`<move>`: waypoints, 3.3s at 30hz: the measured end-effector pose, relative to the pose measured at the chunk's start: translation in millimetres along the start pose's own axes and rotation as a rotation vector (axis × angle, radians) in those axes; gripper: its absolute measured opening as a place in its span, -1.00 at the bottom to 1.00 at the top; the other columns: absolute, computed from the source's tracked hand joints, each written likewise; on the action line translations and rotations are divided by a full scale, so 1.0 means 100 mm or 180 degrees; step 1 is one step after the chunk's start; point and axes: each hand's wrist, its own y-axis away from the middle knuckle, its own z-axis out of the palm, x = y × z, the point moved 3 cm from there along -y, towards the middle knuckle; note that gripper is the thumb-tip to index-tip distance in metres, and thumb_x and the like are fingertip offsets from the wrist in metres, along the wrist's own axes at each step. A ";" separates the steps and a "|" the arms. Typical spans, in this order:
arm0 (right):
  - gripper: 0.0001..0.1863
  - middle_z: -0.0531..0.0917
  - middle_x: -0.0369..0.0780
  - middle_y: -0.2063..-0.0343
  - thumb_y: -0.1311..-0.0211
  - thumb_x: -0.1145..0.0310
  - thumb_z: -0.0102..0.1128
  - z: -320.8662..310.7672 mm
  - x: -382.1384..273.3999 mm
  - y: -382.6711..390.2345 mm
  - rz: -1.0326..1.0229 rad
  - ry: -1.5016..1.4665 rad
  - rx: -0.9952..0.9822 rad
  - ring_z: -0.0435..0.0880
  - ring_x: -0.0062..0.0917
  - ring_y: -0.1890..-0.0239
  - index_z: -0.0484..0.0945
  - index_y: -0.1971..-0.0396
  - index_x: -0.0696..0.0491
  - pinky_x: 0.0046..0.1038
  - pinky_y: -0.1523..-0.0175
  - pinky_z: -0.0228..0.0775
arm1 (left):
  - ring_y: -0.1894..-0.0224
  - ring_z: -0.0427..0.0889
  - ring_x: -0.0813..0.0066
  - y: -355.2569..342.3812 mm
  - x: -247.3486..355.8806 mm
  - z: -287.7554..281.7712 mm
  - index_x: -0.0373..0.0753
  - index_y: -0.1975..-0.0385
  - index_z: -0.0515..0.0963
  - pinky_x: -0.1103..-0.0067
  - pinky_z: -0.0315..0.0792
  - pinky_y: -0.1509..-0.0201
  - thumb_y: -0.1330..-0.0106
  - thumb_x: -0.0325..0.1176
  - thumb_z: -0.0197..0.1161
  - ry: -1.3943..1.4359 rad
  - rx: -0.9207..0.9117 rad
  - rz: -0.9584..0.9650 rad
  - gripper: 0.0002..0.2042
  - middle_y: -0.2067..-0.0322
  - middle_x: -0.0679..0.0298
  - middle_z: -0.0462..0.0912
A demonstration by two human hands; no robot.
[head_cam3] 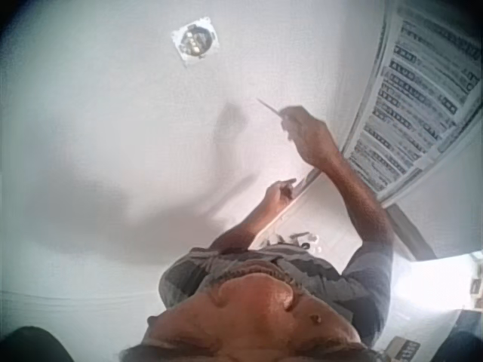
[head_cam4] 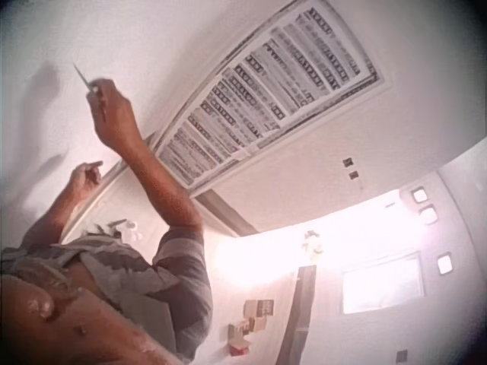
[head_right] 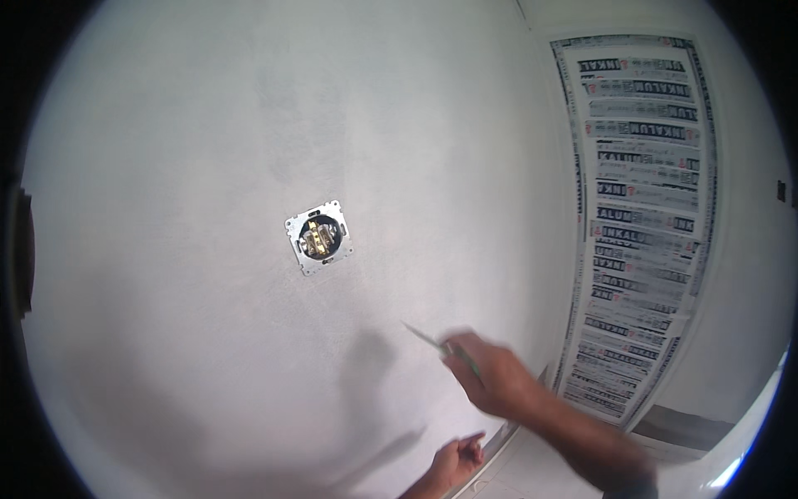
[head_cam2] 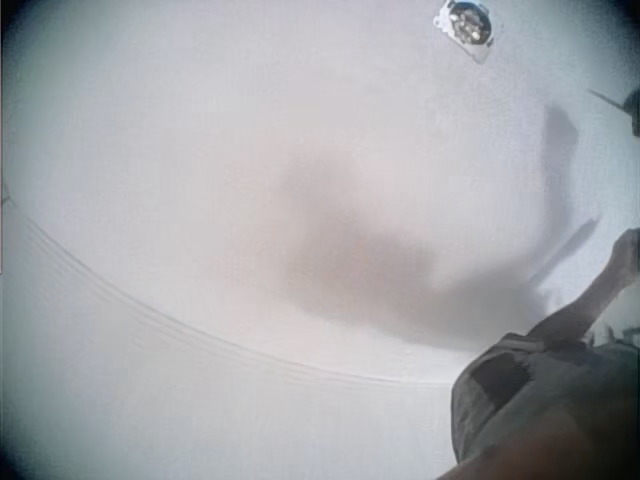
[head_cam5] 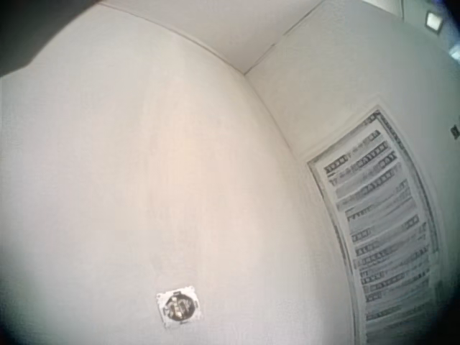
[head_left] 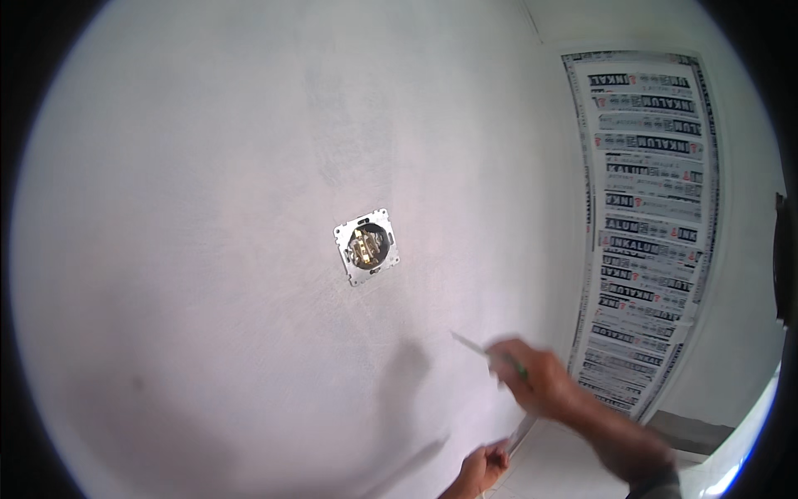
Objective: The person installs a wall electrical outlet by securing the internal box to the wall, connecting wires, and attaching the faceplate. They use a screwdriver to tighten screws and ensure the outlet is flush with the wall.
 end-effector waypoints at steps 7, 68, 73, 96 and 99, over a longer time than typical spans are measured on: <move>-0.79 0.74 -0.11 0.39 -0.28 0.32 0.46 1.39 1.52 2.09 0.1554 -0.0889 -0.0781 0.69 -0.46 0.44 0.72 0.20 0.12 -0.39 0.30 0.54 | 0.00 0.69 0.19 0.66 -0.52 -0.75 -0.28 -0.42 0.31 0.35 0.67 -0.04 -0.64 -0.28 0.01 -0.0170 0.0956 0.1234 -0.57 -0.15 -0.02 0.59; -0.87 0.66 -0.20 0.34 -0.26 0.51 0.39 -0.22 -1.08 -1.94 -0.2433 0.0426 0.0339 0.71 -0.35 0.39 0.57 0.30 0.12 -0.30 0.31 0.59 | -0.36 0.48 -0.13 1.55 -0.75 -0.54 -0.43 -0.38 0.38 0.09 0.37 -0.50 -0.55 -0.20 0.22 -0.0867 0.1703 0.1240 -0.46 -0.31 -0.21 0.47; -0.85 0.67 -0.16 0.34 -0.21 0.47 0.41 -0.22 -1.10 -1.94 -0.2336 0.0590 0.0332 0.73 -0.30 0.36 0.58 0.34 0.15 -0.27 0.26 0.62 | -0.35 0.50 -0.10 1.66 -0.80 -0.30 -0.42 -0.38 0.39 0.09 0.38 -0.48 -0.53 -0.17 0.26 -0.2181 0.1467 0.1567 -0.44 -0.29 -0.19 0.49; -0.79 0.68 0.02 0.46 -0.43 0.33 0.18 -0.94 -1.16 -1.22 -0.1210 0.0734 -0.0195 0.68 -0.09 0.42 0.57 0.16 0.18 -0.16 0.18 0.52 | -0.17 0.65 0.27 0.74 1.43 3.31 -0.20 -0.15 0.60 0.27 0.49 -0.32 -0.60 -0.13 0.17 -0.0760 -0.0868 0.3081 -0.68 -0.02 0.24 0.72; -0.67 0.71 -0.01 0.40 -0.36 0.47 0.22 -0.98 -1.34 -1.00 -0.1167 0.1248 -0.0060 0.78 -0.09 0.27 0.54 -0.10 0.09 -0.15 0.12 0.60 | -0.14 0.65 0.41 0.60 1.70 4.08 -0.13 -0.09 0.65 0.40 0.53 -0.29 -0.57 -0.12 0.24 0.0067 -0.1750 0.3156 -0.72 0.00 0.34 0.73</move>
